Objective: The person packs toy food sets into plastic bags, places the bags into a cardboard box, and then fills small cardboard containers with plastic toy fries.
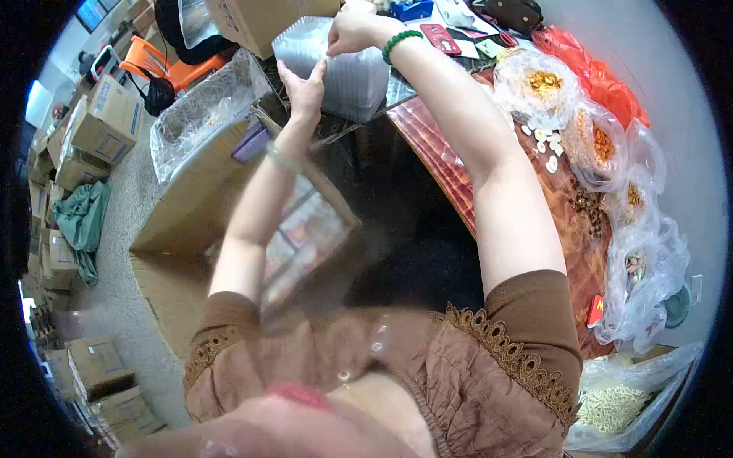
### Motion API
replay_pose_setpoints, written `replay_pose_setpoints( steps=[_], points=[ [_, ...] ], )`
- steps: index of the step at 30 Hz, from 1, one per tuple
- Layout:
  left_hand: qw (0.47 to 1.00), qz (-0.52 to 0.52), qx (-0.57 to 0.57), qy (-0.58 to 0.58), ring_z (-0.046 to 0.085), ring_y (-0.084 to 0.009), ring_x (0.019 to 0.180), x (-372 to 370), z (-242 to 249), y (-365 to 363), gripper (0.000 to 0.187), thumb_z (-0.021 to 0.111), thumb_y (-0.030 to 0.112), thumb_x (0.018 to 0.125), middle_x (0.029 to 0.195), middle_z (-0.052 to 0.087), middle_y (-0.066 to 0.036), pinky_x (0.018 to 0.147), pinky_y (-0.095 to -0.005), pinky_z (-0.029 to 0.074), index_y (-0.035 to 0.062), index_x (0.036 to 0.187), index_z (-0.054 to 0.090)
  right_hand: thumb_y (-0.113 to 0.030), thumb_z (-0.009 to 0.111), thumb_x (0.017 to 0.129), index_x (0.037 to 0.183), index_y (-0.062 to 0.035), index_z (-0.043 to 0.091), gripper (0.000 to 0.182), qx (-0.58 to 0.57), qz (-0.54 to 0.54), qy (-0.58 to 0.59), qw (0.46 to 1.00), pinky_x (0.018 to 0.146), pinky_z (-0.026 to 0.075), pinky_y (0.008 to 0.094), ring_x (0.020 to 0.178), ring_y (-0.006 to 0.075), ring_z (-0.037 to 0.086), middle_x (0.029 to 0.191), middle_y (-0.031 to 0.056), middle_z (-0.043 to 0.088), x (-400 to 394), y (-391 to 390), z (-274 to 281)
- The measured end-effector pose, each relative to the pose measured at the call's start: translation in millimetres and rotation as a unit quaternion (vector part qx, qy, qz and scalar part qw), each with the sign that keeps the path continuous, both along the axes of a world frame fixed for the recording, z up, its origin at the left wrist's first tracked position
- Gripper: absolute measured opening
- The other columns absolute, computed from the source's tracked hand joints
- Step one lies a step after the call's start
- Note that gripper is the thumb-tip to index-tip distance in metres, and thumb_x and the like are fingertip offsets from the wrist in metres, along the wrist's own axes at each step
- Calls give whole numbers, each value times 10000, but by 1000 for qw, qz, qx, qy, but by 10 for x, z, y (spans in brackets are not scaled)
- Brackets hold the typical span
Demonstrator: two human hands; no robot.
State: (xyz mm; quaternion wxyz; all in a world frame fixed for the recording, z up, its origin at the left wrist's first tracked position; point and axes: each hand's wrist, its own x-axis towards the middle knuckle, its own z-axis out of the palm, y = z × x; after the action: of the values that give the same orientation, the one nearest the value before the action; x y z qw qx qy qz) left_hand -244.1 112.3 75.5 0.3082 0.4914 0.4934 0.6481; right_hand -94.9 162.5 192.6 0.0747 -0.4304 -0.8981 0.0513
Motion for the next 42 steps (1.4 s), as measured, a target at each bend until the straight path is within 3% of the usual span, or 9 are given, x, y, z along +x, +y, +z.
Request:
replay_pose_setpoints(
  steps=[7,9,19,21,26,31,38,40,42],
  points=[
    [997,-6,-18,-78,300,-312,1334,84,56,19,1041,765,226,753,1464,225,-231,1093,-387,281,-35,1461,49,-223,658,755,842,-33,716,217,114,-1,-117,987,649,520,352,672,256,650,718,141,675,-257,-427,228],
    [998,50,-23,0,320,-312,1314,108,91,-5,1075,782,215,708,1451,246,-225,1078,-385,299,-41,1458,56,-215,661,756,818,-32,718,201,64,-7,-58,996,655,522,351,661,262,648,711,140,674,-226,-462,206],
    [998,6,13,-55,262,-344,1367,86,142,144,1085,801,262,644,1459,244,-244,1119,-427,254,-36,1436,122,-226,642,782,789,-17,702,217,97,67,22,993,638,500,348,595,242,601,681,147,657,8,-15,-225],
    [988,130,-83,4,403,-331,1277,205,297,85,967,754,179,647,1388,366,-223,1058,-398,340,-43,1415,209,-222,630,783,769,-12,695,220,85,49,55,994,628,494,355,579,248,592,659,157,644,-18,-239,-55],
    [980,177,-91,21,413,-323,1276,301,326,94,976,781,198,635,1376,390,-207,1055,-402,353,-24,1412,234,-231,626,782,769,-13,694,228,89,50,51,993,632,496,363,582,260,595,653,162,641,-17,-283,-23],
    [988,80,-43,-124,452,-297,1233,217,210,188,1005,801,144,630,1350,405,-200,1023,-389,397,-56,1407,196,-260,642,775,781,-30,706,238,83,62,58,993,632,499,370,609,278,616,682,167,653,-1,-323,-29],
    [987,146,-51,-37,419,-330,1255,157,130,267,1006,785,129,647,1364,358,-231,1041,-389,381,-81,1407,161,-171,609,714,645,-8,665,185,178,43,91,979,651,472,406,655,328,603,664,185,627,-129,-78,-350],
    [988,134,-69,-25,315,-379,1332,133,178,223,1100,822,293,627,1429,280,-268,1115,-436,275,-57,1417,142,-143,593,695,595,2,644,184,179,28,96,979,664,458,418,672,343,591,649,193,612,-154,69,-379],
    [987,146,-70,-17,326,-369,1322,146,227,199,1053,793,219,646,1413,295,-261,1107,-419,287,-68,1418,137,-127,584,693,590,6,638,177,257,58,88,961,653,463,406,674,333,593,642,200,604,-132,113,-365]
  ],
)
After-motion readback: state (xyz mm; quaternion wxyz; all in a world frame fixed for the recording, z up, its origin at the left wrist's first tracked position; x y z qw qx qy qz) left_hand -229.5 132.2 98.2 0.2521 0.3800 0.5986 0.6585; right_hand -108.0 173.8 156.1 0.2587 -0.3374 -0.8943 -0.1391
